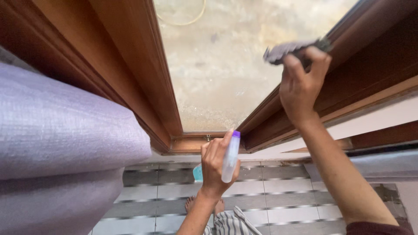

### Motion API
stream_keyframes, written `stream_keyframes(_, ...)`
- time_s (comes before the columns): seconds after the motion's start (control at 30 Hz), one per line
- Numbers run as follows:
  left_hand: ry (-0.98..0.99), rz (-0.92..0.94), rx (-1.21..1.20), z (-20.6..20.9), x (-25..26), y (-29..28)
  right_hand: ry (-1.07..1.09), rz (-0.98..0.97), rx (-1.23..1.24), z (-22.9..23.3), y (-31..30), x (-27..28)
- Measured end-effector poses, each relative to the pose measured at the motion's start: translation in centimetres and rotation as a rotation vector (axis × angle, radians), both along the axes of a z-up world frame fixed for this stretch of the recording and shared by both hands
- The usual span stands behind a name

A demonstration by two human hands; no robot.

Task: The person sprays a cleaning solution onto a wooden window frame and glass pane, then wipes the surfaces with a cloth. The person moves along the frame and glass, repeatedly spraying and wiping to clean the area.

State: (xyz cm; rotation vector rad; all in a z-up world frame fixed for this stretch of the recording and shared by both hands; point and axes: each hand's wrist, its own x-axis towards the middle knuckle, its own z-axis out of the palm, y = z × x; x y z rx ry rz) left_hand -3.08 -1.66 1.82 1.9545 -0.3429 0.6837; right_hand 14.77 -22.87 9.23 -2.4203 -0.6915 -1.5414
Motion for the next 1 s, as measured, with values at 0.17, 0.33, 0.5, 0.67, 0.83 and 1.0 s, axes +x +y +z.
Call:
stream_keyframes(0.17,0.057,0.029,-0.016,-1.7,-0.7,0.4,-0.092,0.059,-0.020,-0.9,1.3,1.6)
stream_keyframes(0.33,0.125,0.033,0.018,-3.9,-1.6,1.2,0.040,0.113,-0.321,-13.1,2.9,0.4)
stream_keyframes(0.5,0.222,0.050,0.051,-4.9,-2.1,1.8,0.430,0.071,-0.538,-22.4,0.4,-2.2)
stream_keyframes(0.67,0.175,0.071,0.044,-4.7,-2.2,2.0,0.350,0.088,-0.465,-18.6,-1.2,-1.3)
stream_keyframes(0.83,0.150,0.047,0.006,-4.0,-1.6,1.3,0.236,0.039,-0.222,-6.5,-0.3,-1.4)
stream_keyframes(1.0,0.151,0.032,0.011,-4.4,-1.1,0.8,0.085,-0.048,-0.101,0.0,-0.2,-2.1)
